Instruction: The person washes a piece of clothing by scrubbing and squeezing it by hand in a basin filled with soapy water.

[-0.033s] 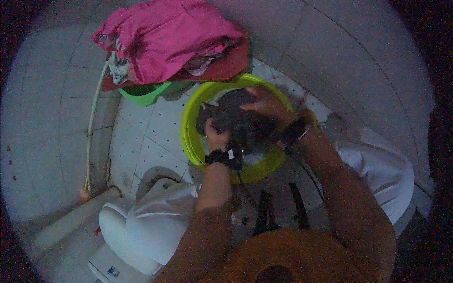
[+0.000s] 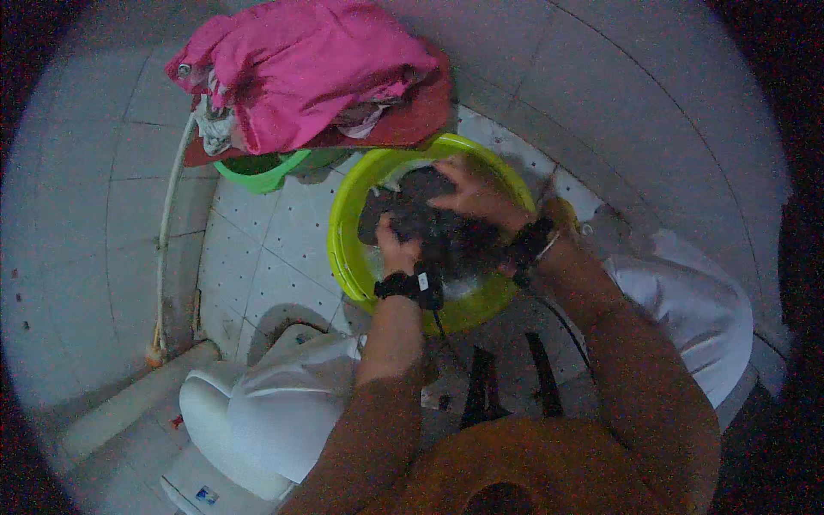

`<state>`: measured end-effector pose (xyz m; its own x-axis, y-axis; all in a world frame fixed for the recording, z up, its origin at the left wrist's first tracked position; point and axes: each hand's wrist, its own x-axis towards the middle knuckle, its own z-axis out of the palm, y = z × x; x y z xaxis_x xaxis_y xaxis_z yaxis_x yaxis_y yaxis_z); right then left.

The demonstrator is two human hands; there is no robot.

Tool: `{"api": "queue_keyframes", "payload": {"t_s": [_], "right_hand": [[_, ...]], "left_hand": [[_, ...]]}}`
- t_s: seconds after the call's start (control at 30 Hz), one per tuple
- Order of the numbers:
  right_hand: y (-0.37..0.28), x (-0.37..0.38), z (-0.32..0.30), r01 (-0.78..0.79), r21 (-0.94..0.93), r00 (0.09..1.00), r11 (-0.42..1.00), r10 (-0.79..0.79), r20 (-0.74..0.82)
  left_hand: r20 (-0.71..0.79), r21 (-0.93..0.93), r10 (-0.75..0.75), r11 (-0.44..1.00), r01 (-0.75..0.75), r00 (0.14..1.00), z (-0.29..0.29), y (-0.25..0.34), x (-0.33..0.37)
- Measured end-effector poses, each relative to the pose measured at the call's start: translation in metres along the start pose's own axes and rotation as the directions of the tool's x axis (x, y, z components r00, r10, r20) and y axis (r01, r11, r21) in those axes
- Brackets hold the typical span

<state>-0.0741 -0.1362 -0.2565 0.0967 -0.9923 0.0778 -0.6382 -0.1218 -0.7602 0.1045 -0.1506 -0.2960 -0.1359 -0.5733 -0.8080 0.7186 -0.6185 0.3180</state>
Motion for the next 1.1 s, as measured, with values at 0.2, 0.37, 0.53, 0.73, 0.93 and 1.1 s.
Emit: {"api": "queue_keyframes", "payload": {"t_s": [0.2,0.37,0.53,0.73,0.93,1.1], "right_hand": [[-0.026,-0.006,0.054,0.034,0.026,0.960,0.999,-0.025,-0.277],[-0.012,0.018,0.042,-0.314,0.389,0.913,0.866,0.388,-0.127],[0.022,0.013,0.055,-0.216,0.669,0.843,0.711,0.482,-0.240],[-0.058,-0.002,0.043,0.059,0.209,0.985,0.976,-0.022,-0.173],[0.007,0.017,0.047,-0.354,0.295,0.874,0.888,0.426,-0.233],[0.029,-0.020,0.044,-0.104,-0.179,0.965,0.978,0.056,-0.257]], "left_hand": [[0.275,0.101,0.131,0.981,-0.164,0.953,0.016,-0.018,-0.018],[0.258,0.166,0.080,0.978,-0.126,0.963,0.035,-0.024,-0.032],[0.503,0.155,0.284,0.900,-0.408,0.816,0.029,-0.037,-0.027],[0.170,0.121,0.061,0.989,-0.082,0.984,0.008,-0.009,-0.013],[0.083,0.101,-0.024,0.995,0.016,0.996,0.020,-0.009,-0.015],[0.077,0.184,0.034,0.982,-0.048,0.996,-0.007,-0.021,0.006]]}}
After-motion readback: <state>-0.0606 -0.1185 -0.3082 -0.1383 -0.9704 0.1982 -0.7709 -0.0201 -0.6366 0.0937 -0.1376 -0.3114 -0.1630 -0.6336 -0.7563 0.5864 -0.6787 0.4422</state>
